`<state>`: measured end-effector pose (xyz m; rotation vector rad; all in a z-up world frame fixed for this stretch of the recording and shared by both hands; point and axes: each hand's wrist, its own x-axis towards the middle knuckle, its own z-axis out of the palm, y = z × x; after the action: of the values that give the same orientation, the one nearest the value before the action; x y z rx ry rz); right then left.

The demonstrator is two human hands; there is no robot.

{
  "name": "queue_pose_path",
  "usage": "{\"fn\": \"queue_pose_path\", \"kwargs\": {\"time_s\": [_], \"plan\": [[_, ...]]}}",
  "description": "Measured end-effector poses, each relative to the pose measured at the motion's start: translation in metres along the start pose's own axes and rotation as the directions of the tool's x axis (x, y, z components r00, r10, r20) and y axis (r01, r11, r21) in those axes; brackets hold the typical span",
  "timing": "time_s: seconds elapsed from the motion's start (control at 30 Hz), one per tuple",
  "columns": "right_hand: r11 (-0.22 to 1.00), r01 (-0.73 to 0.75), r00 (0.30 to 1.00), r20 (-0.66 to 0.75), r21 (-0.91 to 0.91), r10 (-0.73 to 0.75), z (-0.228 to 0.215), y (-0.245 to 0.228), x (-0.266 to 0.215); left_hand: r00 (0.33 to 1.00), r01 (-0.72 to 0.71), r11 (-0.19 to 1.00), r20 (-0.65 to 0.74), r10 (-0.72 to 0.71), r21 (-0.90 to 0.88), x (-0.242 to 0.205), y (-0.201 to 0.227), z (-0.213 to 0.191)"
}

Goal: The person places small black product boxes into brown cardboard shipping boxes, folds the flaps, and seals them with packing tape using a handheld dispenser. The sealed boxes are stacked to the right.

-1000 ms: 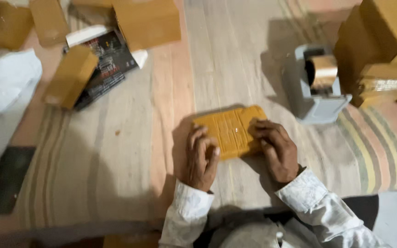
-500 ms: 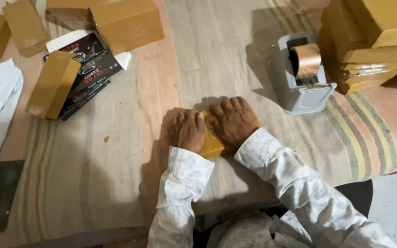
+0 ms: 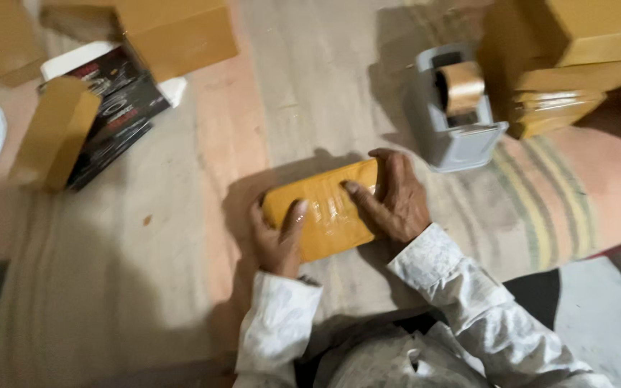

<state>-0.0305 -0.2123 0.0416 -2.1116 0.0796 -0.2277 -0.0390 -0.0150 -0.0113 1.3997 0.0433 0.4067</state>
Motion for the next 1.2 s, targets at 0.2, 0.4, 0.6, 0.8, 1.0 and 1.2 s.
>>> {"fn": "queue_pose_path", "kwargs": {"time_s": [0.2,0.4,0.6,0.8,1.0,1.2], "plan": [[0.910,0.185,0.983,-0.060,0.371,-0.175,-0.006,0.011,-0.011,0.994,-0.098,0.995,0.042,0.098,-0.014,-0.012,-0.026,-0.022],[0.950,-0.083,0.995,0.077,0.302,0.063,-0.004,0.022,-0.006,0.990,-0.049,0.996,0.131,0.058,-0.069,-0.009,-0.021,-0.026],[0.962,0.025,0.996,0.081,0.274,-0.049,-0.015,0.017,-0.007,0.998,-0.006,0.995,0.060,0.013,-0.102,-0.007,-0.013,-0.020],[0.950,0.016,0.982,-0.186,0.313,0.044,0.007,0.021,-0.028,0.999,0.009,0.975,0.053,0.003,-0.223,-0.004,-0.020,-0.018],[0.981,-0.090,0.991,-0.081,0.173,0.105,0.015,0.020,-0.014,0.988,0.004,0.986,0.152,0.021,-0.165,-0.001,-0.021,-0.028],[0.939,-0.150,0.988,0.023,0.308,0.151,-0.039,0.017,-0.017,0.939,0.042,0.993,0.335,-0.077,0.111,-0.028,0.011,-0.018]]}}
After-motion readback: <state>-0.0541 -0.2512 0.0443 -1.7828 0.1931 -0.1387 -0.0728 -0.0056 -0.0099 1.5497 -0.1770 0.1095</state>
